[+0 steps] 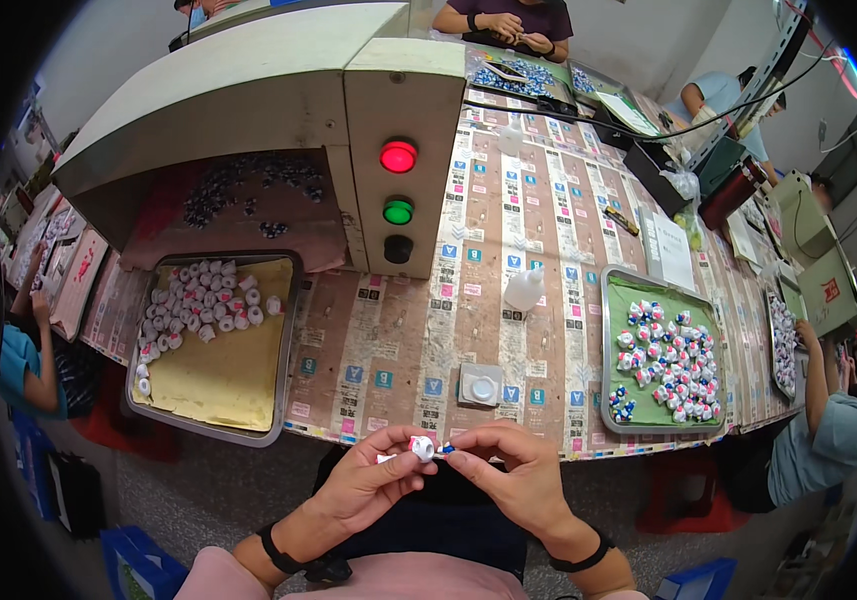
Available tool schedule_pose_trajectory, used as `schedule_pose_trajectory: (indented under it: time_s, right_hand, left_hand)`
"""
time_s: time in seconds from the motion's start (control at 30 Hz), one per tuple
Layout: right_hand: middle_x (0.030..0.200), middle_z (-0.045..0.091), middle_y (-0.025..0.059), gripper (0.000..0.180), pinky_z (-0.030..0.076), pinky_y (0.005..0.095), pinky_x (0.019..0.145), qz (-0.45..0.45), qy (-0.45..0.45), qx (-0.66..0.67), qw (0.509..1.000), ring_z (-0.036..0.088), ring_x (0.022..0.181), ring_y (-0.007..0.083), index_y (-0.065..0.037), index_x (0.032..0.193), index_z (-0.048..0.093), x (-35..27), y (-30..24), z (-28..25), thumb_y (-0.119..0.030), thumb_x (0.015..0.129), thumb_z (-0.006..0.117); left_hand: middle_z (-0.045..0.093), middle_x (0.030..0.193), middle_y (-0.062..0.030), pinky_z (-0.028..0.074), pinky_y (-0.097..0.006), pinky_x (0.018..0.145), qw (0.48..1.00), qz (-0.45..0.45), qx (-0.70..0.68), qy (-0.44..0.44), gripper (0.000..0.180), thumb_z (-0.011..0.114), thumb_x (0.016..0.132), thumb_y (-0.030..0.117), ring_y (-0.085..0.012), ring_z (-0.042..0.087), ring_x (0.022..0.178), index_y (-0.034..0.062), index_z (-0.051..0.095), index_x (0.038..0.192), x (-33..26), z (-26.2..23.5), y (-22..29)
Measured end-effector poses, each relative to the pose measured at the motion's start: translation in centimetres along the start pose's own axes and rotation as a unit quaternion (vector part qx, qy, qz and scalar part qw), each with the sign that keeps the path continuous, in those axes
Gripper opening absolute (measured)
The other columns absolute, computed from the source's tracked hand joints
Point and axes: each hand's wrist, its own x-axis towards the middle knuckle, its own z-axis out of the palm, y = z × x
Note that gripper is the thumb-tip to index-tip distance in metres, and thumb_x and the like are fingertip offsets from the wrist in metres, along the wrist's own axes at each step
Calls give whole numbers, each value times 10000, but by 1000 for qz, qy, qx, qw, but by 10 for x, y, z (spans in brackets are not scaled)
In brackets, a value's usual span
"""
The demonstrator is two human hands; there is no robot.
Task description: The person sits at a workstation in a factory and assembles small, round, white and pink objects. They pick up a white base and a small blue component, press them together, and place the finished item into a green tray. The process is repeated continuously throughout the clip.
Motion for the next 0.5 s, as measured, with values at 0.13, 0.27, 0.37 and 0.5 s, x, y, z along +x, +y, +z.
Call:
schedule_pose_trajectory:
  time_s: [0.13,0.27,0.37,0.5]
  right_hand:
    - [979,621,104,167,518,246,787,15,11,46,999,632,896,151,40,977,666,-3,6,4,0,816,682]
    - [970,625,106,166,518,247,788,36,-1,53,998,634,893,151,39,974,668,-3,6,5,-11,817,687]
    - [937,635,101,155,512,237,757,37,-5,47,998,632,848,139,28,957,681,-5,2,9,-18,810,696]
    - [888,646,95,143,499,226,708,-6,-7,7,1000,623,791,124,7,938,698,-7,13,9,-18,797,709]
  left_hand:
    - [603,1055,-84,529,-246,754,1000,5,9,-11,306,588,889,23,-172,616,970,26,525,1188,1,2,-3]
    - [615,1049,-92,538,-252,770,1000,0,13,0,291,598,876,4,-182,624,970,29,539,1160,0,6,-3]
    - [624,1041,-111,548,-266,765,1000,9,21,14,265,613,856,-19,-202,636,947,26,559,1112,-2,5,-5]
    - [635,1013,-143,559,-277,743,998,36,51,10,230,629,834,-45,-219,653,897,8,574,1051,-3,2,-8]
